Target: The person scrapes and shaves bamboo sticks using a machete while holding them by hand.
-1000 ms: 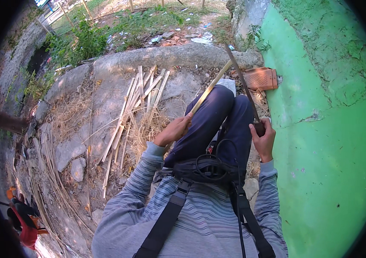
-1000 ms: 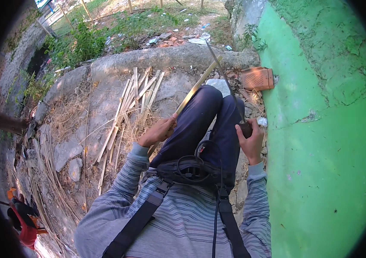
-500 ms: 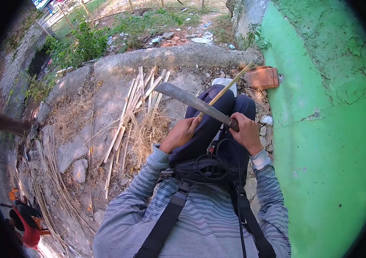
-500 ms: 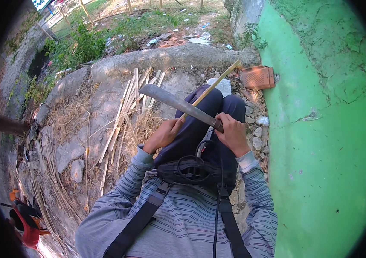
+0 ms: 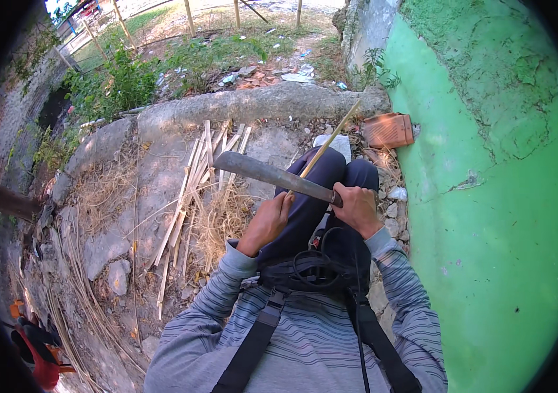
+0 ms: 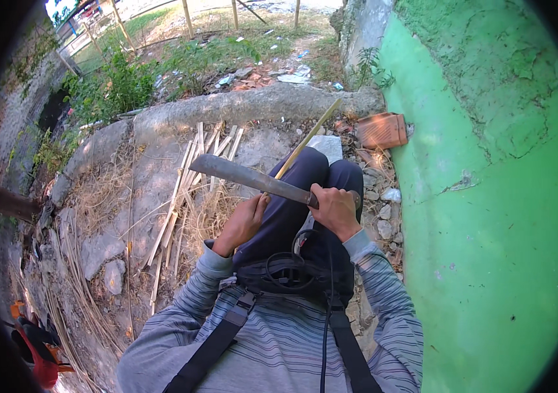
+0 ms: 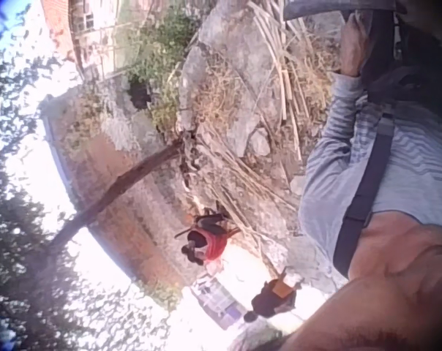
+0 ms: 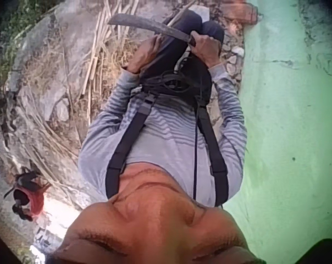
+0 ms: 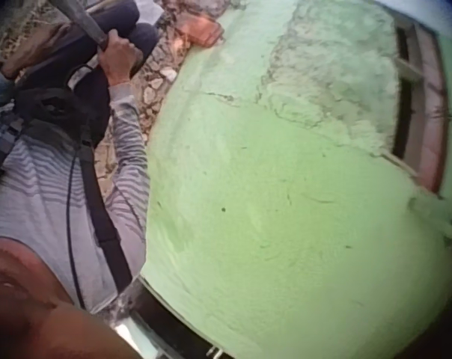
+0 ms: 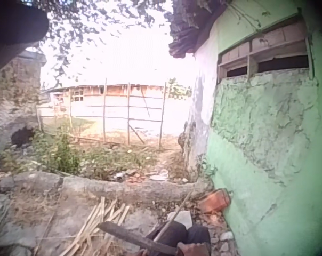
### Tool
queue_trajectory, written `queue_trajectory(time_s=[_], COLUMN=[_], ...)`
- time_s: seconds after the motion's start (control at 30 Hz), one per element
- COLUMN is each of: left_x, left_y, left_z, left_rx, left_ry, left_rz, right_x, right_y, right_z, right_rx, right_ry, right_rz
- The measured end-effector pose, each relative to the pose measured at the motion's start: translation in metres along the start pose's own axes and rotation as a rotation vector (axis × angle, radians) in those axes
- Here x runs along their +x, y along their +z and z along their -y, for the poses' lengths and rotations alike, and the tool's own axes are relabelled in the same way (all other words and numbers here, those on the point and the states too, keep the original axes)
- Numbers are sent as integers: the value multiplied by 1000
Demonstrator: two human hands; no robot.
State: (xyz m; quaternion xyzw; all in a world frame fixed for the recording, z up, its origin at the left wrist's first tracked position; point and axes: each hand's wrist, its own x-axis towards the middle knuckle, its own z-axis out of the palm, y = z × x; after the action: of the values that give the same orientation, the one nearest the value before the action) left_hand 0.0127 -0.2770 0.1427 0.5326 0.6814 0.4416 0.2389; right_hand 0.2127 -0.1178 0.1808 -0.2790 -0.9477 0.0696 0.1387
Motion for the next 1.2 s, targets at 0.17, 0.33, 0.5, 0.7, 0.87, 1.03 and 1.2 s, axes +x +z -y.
queue_trajectory(time_s=[0.17, 0.33, 0.5, 0.7, 0.87, 1.03, 1.2], left_x=[7, 6, 11, 10, 9, -1, -15], left_y=[-8, -6, -7, -8, -8, -8, -16], left_z=[-12, -7, -9, -19, -3, 7, 22], left_rx=[-3, -23, 8, -19, -42, 2, -22], left_ry=[-52, -116, -188, -126, -154, -159, -214], left_rz=[-6, -6, 19, -4, -17, -10, -16], right_x=[1, 15, 17, 28, 39, 45, 65], right_y=[9, 6, 15, 9, 14, 25, 38], right_z=[4, 0, 4, 2, -4, -2, 0], right_rx=[50, 46, 66, 60, 85, 70, 15], right_ry=[17, 6, 40, 62, 122, 69, 98], right_rz=[-47, -52, -75, -81, -92, -66, -35])
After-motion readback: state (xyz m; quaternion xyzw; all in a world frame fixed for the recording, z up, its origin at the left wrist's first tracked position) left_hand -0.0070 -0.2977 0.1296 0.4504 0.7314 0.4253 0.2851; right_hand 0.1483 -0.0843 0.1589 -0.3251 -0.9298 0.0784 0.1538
